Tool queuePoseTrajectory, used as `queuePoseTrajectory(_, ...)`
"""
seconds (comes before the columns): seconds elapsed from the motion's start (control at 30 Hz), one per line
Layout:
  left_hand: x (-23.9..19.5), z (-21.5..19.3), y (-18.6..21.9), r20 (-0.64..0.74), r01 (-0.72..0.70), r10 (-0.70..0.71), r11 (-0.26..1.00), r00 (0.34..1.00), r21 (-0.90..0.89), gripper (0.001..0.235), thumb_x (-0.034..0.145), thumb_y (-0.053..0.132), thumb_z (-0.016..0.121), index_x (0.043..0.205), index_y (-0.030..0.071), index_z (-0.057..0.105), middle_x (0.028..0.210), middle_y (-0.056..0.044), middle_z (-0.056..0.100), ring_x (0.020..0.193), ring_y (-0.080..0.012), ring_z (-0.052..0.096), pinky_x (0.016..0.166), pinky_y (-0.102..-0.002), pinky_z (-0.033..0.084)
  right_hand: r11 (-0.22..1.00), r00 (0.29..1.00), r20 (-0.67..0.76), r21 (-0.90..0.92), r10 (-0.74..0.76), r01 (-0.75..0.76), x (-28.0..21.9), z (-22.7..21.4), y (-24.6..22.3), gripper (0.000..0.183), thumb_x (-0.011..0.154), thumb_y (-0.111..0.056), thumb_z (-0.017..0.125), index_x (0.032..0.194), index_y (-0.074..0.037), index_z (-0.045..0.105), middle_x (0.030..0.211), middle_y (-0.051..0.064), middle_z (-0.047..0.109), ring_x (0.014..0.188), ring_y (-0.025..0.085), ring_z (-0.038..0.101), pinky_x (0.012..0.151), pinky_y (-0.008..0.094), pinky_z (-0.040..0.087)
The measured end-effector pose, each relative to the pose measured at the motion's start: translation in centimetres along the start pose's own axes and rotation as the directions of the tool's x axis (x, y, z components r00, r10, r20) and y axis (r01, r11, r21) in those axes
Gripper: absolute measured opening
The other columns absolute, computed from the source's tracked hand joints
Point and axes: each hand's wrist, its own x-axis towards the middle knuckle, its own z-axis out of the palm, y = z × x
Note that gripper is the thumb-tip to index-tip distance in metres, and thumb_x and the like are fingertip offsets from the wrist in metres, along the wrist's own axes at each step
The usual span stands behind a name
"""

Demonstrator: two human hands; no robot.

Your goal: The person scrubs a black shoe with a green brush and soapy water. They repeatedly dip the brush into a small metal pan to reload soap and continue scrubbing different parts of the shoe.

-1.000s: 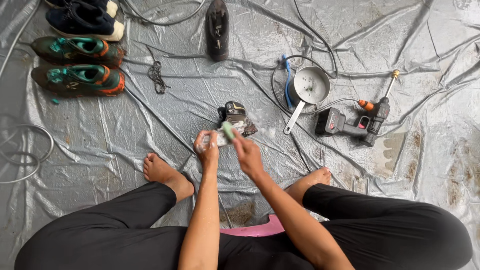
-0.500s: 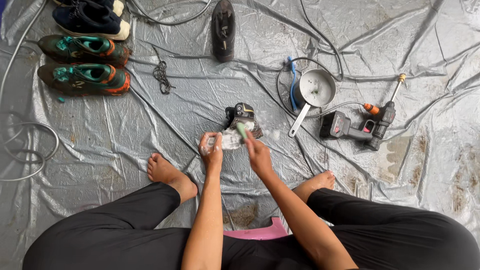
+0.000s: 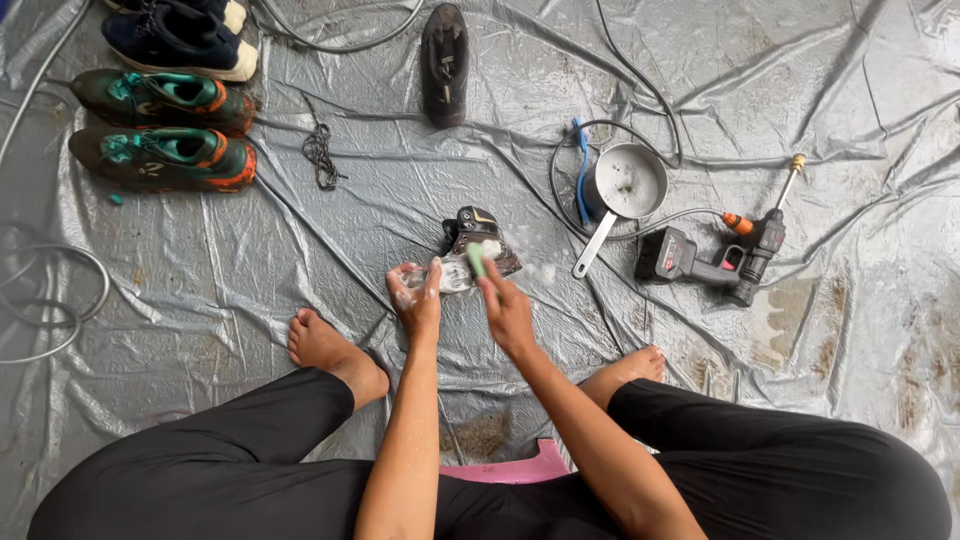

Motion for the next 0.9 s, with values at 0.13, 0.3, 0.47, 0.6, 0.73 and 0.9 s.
queuePoseTrajectory(0.13,0.0,0.6,-2.2,0.012,-0.041,0.042,0.996,0.999,-0.083,0.046,0.082,0.03,0.091,0.109,0.007,0.061,0.103,-0.017,0.072,0.098,-0.0298,0.072,0.081,-0.039,0.059,0.973,0.973,0.027,-0.022,-0.228,0.229,-0.5,0.2,-0.1,0.041,0.107,-0.038,0.062,0.148,-0.041,0.063,0.099,0.016,0.077,0.095,0.04,0.076,0.082,0.05,0.059)
queuePoseTrajectory(0.3,-1.2,0.3,0.4,-0.017,-0.094,0.092,0.991,0.996,-0.099,0.049,0.078,0.032,0.099,0.102,0.004,0.066,0.102,-0.022,0.073,0.101,-0.0349,0.072,0.087,-0.041,0.057,0.992,0.993,0.036,-0.059,0.111,-0.109,0.8,-2.3,3.6,0.046,0.111,-0.046,0.048,0.156,-0.038,0.055,0.115,0.025,0.077,0.115,0.049,0.069,0.105,0.057,0.052)
queuePoseTrajectory(0.47,-2.2,0.4,3.6,-0.043,-0.109,0.103,0.979,0.994,-0.174,0.049,0.082,0.031,0.097,0.1,-0.001,0.065,0.115,-0.027,0.072,0.115,-0.039,0.07,0.097,-0.044,0.055,0.992,0.993,0.036,-0.041,-0.114,0.116,-0.4,0.4,1.2,0.047,0.11,-0.042,0.054,0.156,-0.037,0.056,0.1,0.02,0.078,0.094,0.041,0.073,0.088,0.051,0.057)
queuePoseTrajectory(0.6,-1.2,1.0,1.0,-0.103,-0.238,0.232,0.97,0.967,-0.046,0.031,0.09,0.027,0.091,0.093,0.005,0.069,0.11,-0.019,0.074,0.113,-0.039,0.072,0.097,-0.047,0.057,0.996,0.998,0.063,-0.09,0.033,-0.027,1.4,-0.6,4.6,0.046,0.112,-0.042,0.048,0.158,-0.035,0.054,0.103,0.03,0.072,0.099,0.052,0.071,0.089,0.06,0.053)
queuePoseTrajectory(0.73,-1.3,1.3,0.0,-0.084,-0.294,0.295,0.956,0.952,0.025,0.033,0.089,0.032,0.091,0.096,0.009,0.069,0.114,-0.016,0.074,0.115,-0.037,0.071,0.099,-0.046,0.056,0.999,0.998,0.057,0.013,0.036,-0.036,0.8,-0.1,2.4,0.043,0.11,-0.045,0.056,0.152,-0.04,0.062,0.102,0.021,0.074,0.09,0.039,0.073,0.086,0.052,0.054)
queuePoseTrajectory(0.9,-0.7,1.2,-1.0,0.034,-0.068,0.07,0.996,0.997,-0.049,0.022,0.09,0.029,0.086,0.099,0.015,0.071,0.098,-0.012,0.074,0.092,-0.028,0.074,0.08,-0.042,0.057,0.995,0.997,0.031,0.064,-0.077,0.075,1.9,0.2,3.7,0.04,0.108,-0.038,0.061,0.148,-0.037,0.065,0.107,0.029,0.075,0.098,0.049,0.073,0.088,0.055,0.056)
